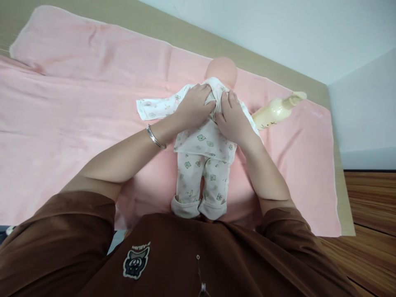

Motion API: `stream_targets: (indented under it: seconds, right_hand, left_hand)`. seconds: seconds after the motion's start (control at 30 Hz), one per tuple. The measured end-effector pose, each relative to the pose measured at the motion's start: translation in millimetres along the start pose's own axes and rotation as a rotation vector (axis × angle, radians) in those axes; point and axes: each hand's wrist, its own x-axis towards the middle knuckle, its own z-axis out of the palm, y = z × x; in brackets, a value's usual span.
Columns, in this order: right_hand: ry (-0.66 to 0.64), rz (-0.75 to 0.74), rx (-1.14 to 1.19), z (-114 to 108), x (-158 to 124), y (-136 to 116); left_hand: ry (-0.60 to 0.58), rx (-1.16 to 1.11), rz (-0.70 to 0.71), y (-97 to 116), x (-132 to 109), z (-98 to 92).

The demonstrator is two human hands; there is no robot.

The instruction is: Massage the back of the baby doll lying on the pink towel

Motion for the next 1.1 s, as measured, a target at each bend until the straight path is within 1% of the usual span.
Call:
stream_targets:
  seconds: [0.1,0.2,0.33,0.43,0.53,0.73,0.8,0.9,1.0,1.1]
  right_hand:
    - [-0.006,0.059,0.005,-3,5,-3]
    - [0.012,0.084,-0.012,-5,6,-8]
    - [0.145,0.123,-0.009,2,9,-6]
    - [0.22,0.106,0.016,11,12,0]
    - [0.217,0.114,0.037,15,14,5]
    - [0.222,0.211,0.053,14,13,4]
    - [0.238,0.214,0.032,14,13,3]
    - [0.264,0.206,0.01,14,14,3]
    - [0.233,0.226,-0.023,13,14,1]
    - [0.217,0.24,-0.042,13,13,0]
  left_hand:
    - [0.067,-0.016,-0.031,1,-3,6.7]
    - [0.09,-0.018,-0.061,1,-6,11.9]
    - [0.108,-0.003,-0.05,-3,-6,14.3]
    - [0.104,0.018,-0.046,-7,-5,14.8]
    - [0.076,0.03,-0.072,-5,-6,14.1]
    - [0.061,0.044,-0.118,3,-8,11.7]
    - [0.062,0.047,-0.128,2,-8,13.5]
    - [0.097,0.027,-0.098,-3,-8,17.0]
    - [0.116,0.027,-0.09,-2,-8,16.2]
    - [0.072,0.046,-0.14,5,-8,11.8]
